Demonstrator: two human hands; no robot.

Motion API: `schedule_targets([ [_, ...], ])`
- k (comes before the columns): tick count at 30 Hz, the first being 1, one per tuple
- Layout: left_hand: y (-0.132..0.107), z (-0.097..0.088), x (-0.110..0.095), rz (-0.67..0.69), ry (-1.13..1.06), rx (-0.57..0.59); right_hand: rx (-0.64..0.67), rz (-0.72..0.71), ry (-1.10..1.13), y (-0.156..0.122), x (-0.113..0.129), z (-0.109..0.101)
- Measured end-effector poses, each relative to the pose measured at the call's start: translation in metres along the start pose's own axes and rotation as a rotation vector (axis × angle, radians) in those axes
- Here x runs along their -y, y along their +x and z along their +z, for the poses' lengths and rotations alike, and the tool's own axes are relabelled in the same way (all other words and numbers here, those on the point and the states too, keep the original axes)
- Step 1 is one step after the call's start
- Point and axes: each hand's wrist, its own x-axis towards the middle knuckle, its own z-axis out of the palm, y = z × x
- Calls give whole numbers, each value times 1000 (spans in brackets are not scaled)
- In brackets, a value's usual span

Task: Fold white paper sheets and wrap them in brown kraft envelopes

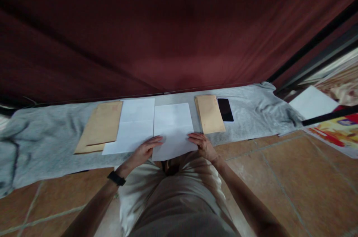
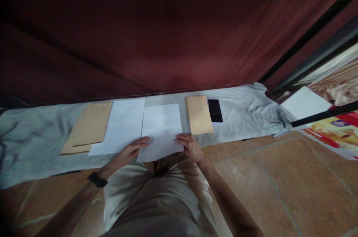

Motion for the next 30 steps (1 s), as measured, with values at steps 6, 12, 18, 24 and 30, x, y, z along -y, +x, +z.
schedule_targets([
  [6, 35, -6, -7, -52, 129, -186, 80, 0, -130, -4, 6, 0],
  [12, 113, 38, -21, 62, 453, -62, 80, -4, -158, -1, 10, 1],
  [18, 140, 40, -8, 3, 563, -152, 71, 5, -166, -1, 9, 4],
  [24, 139, 20, 17, -154, 568, -365, 70, 10, -172, 0, 10, 4],
  [30, 164, 40, -5, -186, 591, -308, 91, 25, -184, 1, 10, 4],
])
